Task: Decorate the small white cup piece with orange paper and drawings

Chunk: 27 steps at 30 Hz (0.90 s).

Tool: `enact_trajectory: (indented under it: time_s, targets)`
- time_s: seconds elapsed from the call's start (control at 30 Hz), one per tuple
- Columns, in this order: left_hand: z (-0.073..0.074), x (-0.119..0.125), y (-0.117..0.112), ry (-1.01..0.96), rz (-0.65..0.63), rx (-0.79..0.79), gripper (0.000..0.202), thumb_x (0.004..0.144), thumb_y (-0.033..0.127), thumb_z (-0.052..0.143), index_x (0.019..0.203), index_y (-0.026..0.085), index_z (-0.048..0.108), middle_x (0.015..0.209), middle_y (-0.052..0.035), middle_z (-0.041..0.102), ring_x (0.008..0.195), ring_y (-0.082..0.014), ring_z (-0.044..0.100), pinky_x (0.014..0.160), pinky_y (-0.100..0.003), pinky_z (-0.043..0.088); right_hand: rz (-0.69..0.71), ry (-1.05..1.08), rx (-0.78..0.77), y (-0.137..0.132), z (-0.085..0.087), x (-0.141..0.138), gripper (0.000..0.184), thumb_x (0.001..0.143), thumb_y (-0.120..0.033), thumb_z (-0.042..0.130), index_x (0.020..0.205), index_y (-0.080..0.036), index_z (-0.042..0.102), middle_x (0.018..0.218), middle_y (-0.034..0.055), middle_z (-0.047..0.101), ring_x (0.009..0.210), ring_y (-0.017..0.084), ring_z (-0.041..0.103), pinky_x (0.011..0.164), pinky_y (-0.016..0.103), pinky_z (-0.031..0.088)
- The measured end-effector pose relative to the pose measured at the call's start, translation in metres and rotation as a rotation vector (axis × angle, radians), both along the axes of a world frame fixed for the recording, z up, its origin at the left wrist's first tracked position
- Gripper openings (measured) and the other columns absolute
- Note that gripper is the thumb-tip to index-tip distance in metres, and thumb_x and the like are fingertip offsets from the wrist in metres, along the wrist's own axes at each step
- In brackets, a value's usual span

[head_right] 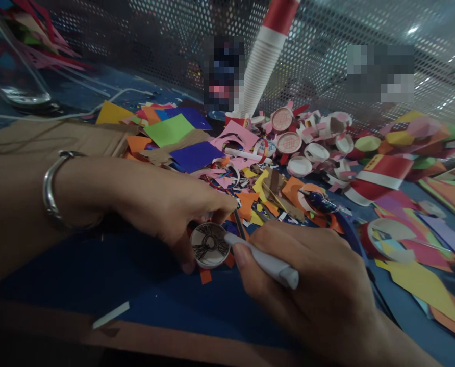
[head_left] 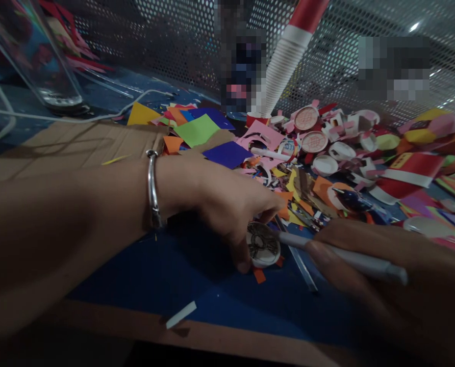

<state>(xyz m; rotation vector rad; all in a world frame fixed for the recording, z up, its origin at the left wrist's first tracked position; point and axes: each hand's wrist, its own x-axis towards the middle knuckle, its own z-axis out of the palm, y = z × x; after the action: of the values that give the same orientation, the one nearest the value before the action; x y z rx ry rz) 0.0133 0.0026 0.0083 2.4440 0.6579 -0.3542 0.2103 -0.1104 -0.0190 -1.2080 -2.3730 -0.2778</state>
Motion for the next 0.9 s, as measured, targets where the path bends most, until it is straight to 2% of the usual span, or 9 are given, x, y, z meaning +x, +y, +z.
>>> enact_trajectory:
  time_s: [0.17,0.43,0.57,0.67,0.8,0.9]
  targets:
    - [-0.001,0.000,0.001,-0.007,-0.009,-0.023,0.048,0.068,0.035,0.093,0.104,0.024,0.064,0.096,0.0027,0.073,0.090,-0.0231,0.067,0.070,-0.025,0.044,-0.034,-0.017,0.029,-0.001,0.000,0.001,0.044,0.101,-0.028,0.051,0.057,-0.025,0.053,0.045,-0.0036,0.053,0.037,0.013,0.052,0.042,0.028,0.034]
    - [0.000,0.000,0.001,-0.010,-0.016,0.007,0.049,0.065,0.038,0.093,0.099,0.023,0.061,0.089,0.0037,0.068,0.080,-0.0191,0.063,0.060,-0.025,0.037,0.017,0.078,-0.117,-0.005,-0.002,0.004,0.037,0.100,-0.026,0.053,0.063,-0.023,0.058,0.054,-0.0024,0.062,0.040,0.012,0.054,0.045,0.028,0.034]
    - [0.000,0.001,0.000,-0.006,-0.010,0.004,0.048,0.065,0.037,0.093,0.097,0.023,0.059,0.088,0.0039,0.068,0.081,-0.0193,0.063,0.061,-0.025,0.038,-0.002,0.021,-0.051,-0.004,0.002,0.006,0.042,0.101,-0.027,0.050,0.060,-0.025,0.055,0.048,-0.0036,0.055,0.038,0.012,0.053,0.044,0.028,0.035]
    - [0.000,0.001,0.000,0.001,-0.010,0.027,0.050,0.066,0.038,0.093,0.098,0.023,0.058,0.089,0.0042,0.067,0.079,-0.0179,0.062,0.060,-0.025,0.036,-0.018,-0.080,0.005,-0.003,0.006,0.003,0.046,0.103,-0.027,0.045,0.057,-0.025,0.053,0.045,-0.0031,0.055,0.035,0.012,0.053,0.041,0.028,0.034]
    - [0.000,-0.001,0.000,-0.012,-0.042,0.010,0.050,0.067,0.038,0.092,0.100,0.022,0.058,0.089,0.0034,0.066,0.079,-0.0186,0.062,0.061,-0.025,0.038,-0.015,-0.086,0.006,-0.001,0.009,-0.001,0.044,0.101,-0.026,0.045,0.057,-0.026,0.054,0.042,-0.0049,0.052,0.032,0.012,0.051,0.038,0.027,0.033]
    - [0.000,-0.002,0.000,-0.037,-0.036,0.000,0.046,0.068,0.035,0.091,0.100,0.022,0.060,0.090,0.0026,0.069,0.082,-0.0205,0.064,0.066,-0.026,0.041,-0.007,-0.117,0.016,-0.001,0.011,-0.002,0.044,0.100,-0.024,0.045,0.056,-0.026,0.052,0.045,-0.0038,0.056,0.034,0.013,0.055,0.038,0.029,0.035]
